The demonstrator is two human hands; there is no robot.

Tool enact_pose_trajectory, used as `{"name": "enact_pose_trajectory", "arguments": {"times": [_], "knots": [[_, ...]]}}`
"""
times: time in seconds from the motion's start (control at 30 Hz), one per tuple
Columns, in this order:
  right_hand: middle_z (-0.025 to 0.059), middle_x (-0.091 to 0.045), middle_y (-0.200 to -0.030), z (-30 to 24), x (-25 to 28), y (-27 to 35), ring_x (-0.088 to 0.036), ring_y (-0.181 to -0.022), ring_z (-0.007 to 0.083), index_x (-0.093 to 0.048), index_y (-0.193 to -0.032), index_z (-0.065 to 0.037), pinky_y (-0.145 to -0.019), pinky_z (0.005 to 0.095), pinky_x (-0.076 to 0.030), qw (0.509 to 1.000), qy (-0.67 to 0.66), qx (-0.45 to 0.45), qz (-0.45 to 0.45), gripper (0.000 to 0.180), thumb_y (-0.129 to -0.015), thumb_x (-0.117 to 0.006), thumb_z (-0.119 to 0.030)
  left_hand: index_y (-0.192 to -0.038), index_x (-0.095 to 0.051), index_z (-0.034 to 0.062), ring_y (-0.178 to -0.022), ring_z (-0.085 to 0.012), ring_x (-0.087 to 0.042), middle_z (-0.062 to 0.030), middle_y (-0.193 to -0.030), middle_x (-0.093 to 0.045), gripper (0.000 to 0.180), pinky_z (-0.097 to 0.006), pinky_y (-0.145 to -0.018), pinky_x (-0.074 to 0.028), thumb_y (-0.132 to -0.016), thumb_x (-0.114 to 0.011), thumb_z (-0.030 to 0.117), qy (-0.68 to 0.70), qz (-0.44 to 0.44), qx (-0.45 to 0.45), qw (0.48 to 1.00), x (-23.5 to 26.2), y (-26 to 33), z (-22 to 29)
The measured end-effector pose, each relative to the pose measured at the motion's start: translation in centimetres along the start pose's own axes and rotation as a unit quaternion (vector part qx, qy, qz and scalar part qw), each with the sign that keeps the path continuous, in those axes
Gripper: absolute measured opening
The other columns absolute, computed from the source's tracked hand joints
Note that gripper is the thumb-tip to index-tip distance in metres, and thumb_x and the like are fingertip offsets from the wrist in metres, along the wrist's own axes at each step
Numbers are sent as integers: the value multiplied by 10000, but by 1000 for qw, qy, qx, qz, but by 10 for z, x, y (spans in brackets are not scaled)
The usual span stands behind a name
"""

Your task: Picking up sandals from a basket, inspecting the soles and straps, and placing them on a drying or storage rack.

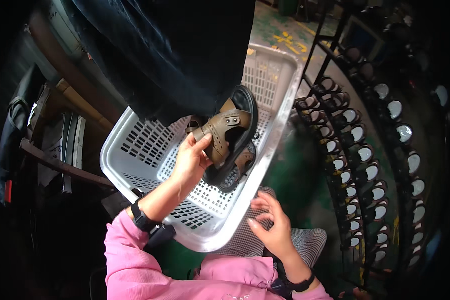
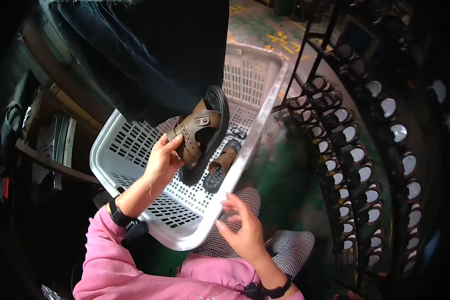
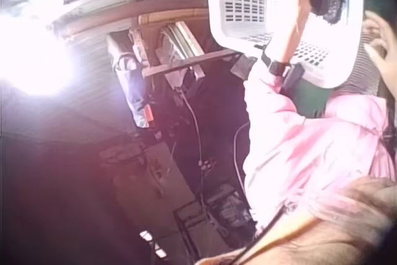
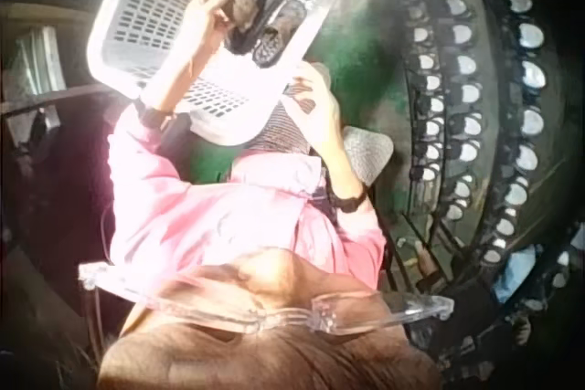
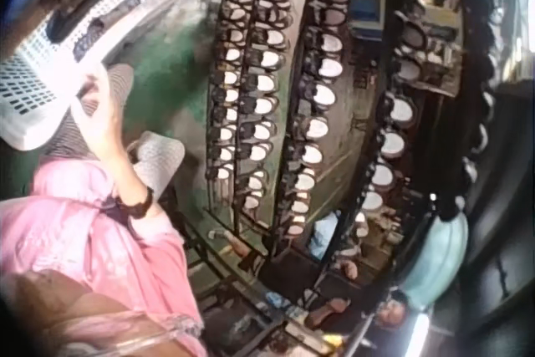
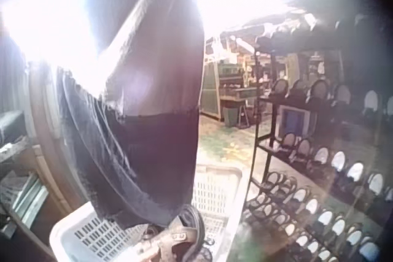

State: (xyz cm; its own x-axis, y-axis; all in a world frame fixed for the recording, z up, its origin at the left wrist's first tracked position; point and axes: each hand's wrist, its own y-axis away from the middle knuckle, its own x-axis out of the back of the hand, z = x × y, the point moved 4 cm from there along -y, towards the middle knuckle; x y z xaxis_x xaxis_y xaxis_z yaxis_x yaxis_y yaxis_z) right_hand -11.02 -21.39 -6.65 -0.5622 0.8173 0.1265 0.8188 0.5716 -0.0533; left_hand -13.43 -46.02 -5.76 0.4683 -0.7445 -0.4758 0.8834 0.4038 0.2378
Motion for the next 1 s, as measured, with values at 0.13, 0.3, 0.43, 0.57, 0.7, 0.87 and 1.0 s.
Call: {"name": "enact_pose_trajectory", "arguments": {"times": [0.13, 0.3, 0.43, 0.57, 0.7, 0.87, 1.0], "knots": [[179, -476, -1305, -8, -19, 7, -505, -1178, 304, -241, -1404, -13, -962, 363, -425, 978, 93, 92, 162, 879, -699, -761, -79, -1255, -441, 31, -976, -209, -625, -131, -1119, -608, 397, -338, -812, -529, -916, -564, 198, 84, -129, 6, 988, -79, 87, -12], [76, -567, -1122, 29, 27, 68, -562, -980, 160, -346, -1337, -2, -868, 301, -458, 939, -178, 48, 290, 640, -783, -662, -60, -1177, -481, 2, -1077, -137, -507, -104, -1184, -537, 266, -286, -923, -412, -928, -534, 80, -28, -262, 4, 965, -134, 175, -81], [93, -570, -1046, 57, 67, 147, -591, -918, 163, -377, -1262, -31, -785, 278, -502, 893, -320, -71, 309, 534, -801, -645, -3, -1035, -551, -25, -974, -142, -585, -96, -1025, -614, 140, -273, -862, -461, -961, -448, 33, -35, -388, 97, 916, -124, 222, -128], [64, -566, -1101, 66, 80, 224, -603, -948, 159, -422, -1244, -52, -815, 294, -517, 850, -354, -97, 378, 510, -795, -655, 16, -1030, -555, -6, -821, -144, -624, -94, -910, -631, 123, -248, -726, -492, -952, -473, 41, -109, -361, 106, 920, -101, 250, -169], [59, -566, -1109, 75, 64, 283, -586, -994, 153, -433, -1247, -59, -861, 295, -498, 844, -362, -95, 385, 511, -794, -657, 19, -1152, -541, 13, -836, -101, -598, -35, -916, -603, 265, -246, -723, -500, -898, -580, 78, -224, -324, 100, 914, -87, 270, -202], [93, -538, -1192, 87, 50, 318, -529, -1098, 175, -381, -1308, -28, -958, 308, -409, 860, -279, -95, 417, 628, -767, -700, -33, -1220, -504, 6, -929, -149, -592, -65, -952, -611, 409, -261, -802, -480, -862, -652, 137, -360, -371, -12, 856, -101, 286, -247], [109, -532, -1190, 84, 39, 312, -521, -1102, 170, -394, -1294, 8, -949, 306, -415, 905, -158, -94, 385, 621, -772, -717, -83, -1141, -531, -49, -941, -131, -586, -85, -1042, -633, 268, -271, -853, -459, -931, -544, 117, -234, -352, 114, 899, -89, 278, -271]]}}
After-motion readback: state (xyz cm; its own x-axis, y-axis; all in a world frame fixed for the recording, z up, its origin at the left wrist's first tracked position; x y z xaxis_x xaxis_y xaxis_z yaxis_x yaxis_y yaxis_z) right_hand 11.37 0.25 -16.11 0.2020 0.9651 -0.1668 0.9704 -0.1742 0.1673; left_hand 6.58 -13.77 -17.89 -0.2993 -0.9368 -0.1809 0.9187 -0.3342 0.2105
